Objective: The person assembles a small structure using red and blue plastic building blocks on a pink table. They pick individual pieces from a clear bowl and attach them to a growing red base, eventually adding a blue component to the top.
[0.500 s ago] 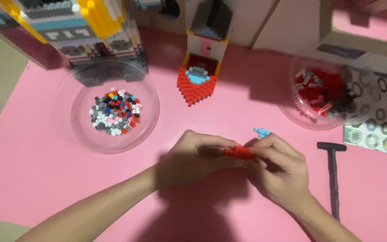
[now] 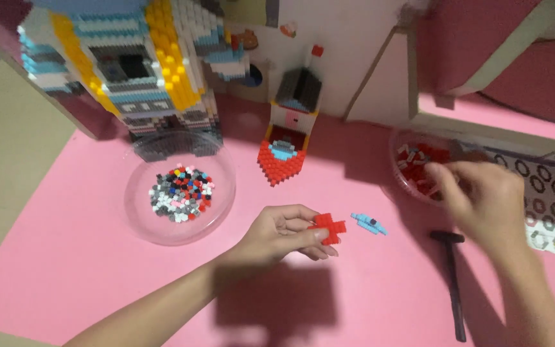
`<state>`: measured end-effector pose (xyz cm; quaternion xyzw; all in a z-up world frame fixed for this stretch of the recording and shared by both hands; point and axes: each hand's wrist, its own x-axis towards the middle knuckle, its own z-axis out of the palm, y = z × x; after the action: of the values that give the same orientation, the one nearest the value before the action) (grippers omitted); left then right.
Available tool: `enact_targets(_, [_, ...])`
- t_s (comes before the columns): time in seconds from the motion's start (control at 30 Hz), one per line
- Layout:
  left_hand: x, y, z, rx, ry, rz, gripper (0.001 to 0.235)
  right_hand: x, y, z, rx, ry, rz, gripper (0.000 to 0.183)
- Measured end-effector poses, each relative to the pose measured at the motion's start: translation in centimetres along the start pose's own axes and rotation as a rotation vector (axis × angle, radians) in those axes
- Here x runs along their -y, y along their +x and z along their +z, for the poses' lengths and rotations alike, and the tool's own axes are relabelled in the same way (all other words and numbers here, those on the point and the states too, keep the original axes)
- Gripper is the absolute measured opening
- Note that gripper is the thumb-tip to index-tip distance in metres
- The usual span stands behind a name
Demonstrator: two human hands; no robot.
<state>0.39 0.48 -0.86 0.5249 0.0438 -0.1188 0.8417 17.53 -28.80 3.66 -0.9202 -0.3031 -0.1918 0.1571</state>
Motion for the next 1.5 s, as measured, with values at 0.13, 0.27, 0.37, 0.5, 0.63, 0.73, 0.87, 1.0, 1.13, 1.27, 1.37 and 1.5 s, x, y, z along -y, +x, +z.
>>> enact_targets(0.13, [0.2,0.1,0.3,-0.017,0.043,0.027,0.032,0.5,4.7,-1.7,0.457,-0.044,0.349,0.026])
enact_targets(0.27, [-0.4,-0.1,0.4,-0.062,0.039,0.037,0.04,1.0,6.2,-0.4,0.679,-0.207,0.353,0.033])
enact_targets(0.37, [-0.9,-0.3,0.5,-0.037,-0.017,0.04,0.032,2.2,7.1,-0.3,0.712,-0.265,0.441,0.037])
enact_targets(0.5, [-1.5,-0.5,0.6,-0.049,-0.123,-0.004,0.03,3.4,7.7,-0.4,0.688,-0.286,0.504,0.03])
enact_targets(0.63, [-1.9,-0.4,0.6,-0.058,-0.173,-0.027,0.03,4.2,7.7,-0.7,0.688,-0.374,0.465,0.03])
enact_targets(0.73, [-1.4,-0.1,0.3,-0.082,-0.241,-0.038,0.029,4.6,7.6,-0.9,0.72,-0.405,0.445,0.034])
enact_targets(0.87, [-1.5,-0.2,0.3,-0.085,-0.256,-0.024,0.028,5.7,7.5,-1.7,0.702,-0.341,0.456,0.041])
enact_targets(1.0, [-2.9,-1.1,1.2,-0.106,-0.18,-0.076,0.034,7.6,7.2,-2.5,0.689,-0.275,0.568,0.05])
enact_targets(1.13, [-2.8,-1.1,1.3,-0.104,-0.172,-0.087,0.031,6.7,7.1,-2.4,0.686,-0.206,0.571,0.042])
enact_targets(1.27, [-2.0,-0.8,1.0,-0.092,-0.215,-0.036,0.026,5.7,7.2,-2.6,0.676,-0.122,0.555,0.018])
enact_targets(1.37, [-0.6,-0.1,0.2,-0.056,-0.208,0.026,0.026,6.0,7.2,-3.3,0.656,-0.049,0.603,0.035])
enact_targets(1.5, [1.8,1.2,-0.7,-0.087,-0.124,0.126,0.025,3.4,5.8,-1.8,0.542,-0.002,0.49,0.019])
